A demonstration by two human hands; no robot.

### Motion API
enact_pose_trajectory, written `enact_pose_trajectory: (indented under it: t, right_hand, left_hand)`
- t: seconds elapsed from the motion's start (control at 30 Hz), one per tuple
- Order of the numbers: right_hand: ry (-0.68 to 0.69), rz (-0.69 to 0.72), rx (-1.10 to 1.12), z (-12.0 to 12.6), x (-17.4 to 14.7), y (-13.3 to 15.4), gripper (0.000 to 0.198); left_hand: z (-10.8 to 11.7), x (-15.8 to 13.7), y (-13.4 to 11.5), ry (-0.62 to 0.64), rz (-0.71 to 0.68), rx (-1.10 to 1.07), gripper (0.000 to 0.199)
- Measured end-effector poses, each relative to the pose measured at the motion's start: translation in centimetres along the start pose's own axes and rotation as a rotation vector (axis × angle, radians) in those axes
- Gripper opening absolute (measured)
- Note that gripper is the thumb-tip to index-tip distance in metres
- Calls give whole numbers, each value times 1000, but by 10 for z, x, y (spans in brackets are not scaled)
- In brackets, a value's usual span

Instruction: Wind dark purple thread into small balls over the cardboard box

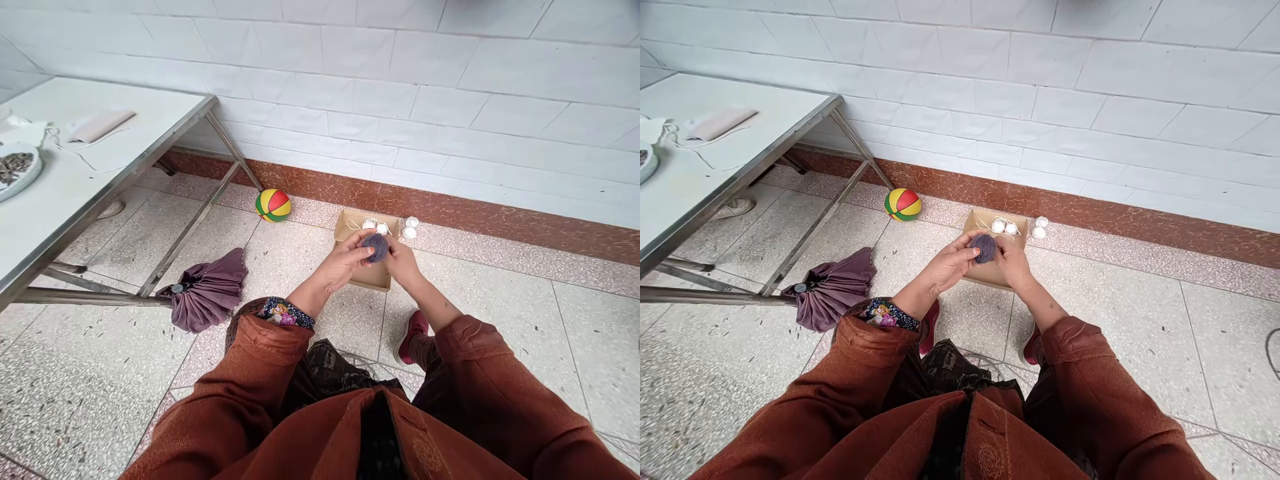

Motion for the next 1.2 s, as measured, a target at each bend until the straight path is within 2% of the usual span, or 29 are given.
enact_pose_trajectory:
  t: [0.1,0.27,0.37,0.43,0.57,0.67,0.77,0.87,1.0,1.1,1.2]
  right_hand:
    - [90,88,-88,-3,-8,1,18]
    - [255,381,-29,9,-18,21,18]
    - [180,448,43,30,-15,32,18]
    - [43,432,73,45,-8,32,19]
    - [-198,312,75,66,5,17,23]
    - [-280,220,67,67,13,4,26]
    - [-291,149,109,60,17,-4,25]
    - [-245,93,100,49,17,-8,22]
    - [-75,79,-8,34,12,-6,23]
    - [110,198,-5,26,6,5,24]
    - [182,330,63,27,4,19,22]
  left_hand:
    - [2,8,-3,-25,-16,-50,42]
    - [8,29,-6,-178,-67,4,45]
    - [5,44,-5,-233,-109,146,45]
    - [-1,52,-2,-188,-103,212,43]
    - [-14,58,8,-25,-52,238,46]
    - [-22,55,11,96,-17,172,59]
    - [-28,53,6,207,28,28,63]
    - [-27,59,-4,243,57,-90,52]
    - [-10,79,-19,142,2,-143,42]
    - [9,93,-26,28,-36,-72,43]
    - [22,99,-26,-66,-60,77,45]
Point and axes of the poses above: each hand's wrist, its own x-axis towards the middle knuckle, its own z-axis out of the back of the hand, y = z × x, the point moved 2 cm from there along x, towards the middle knuckle, and after that the axes turned 6 degrees about z, right-handed, at the moved point
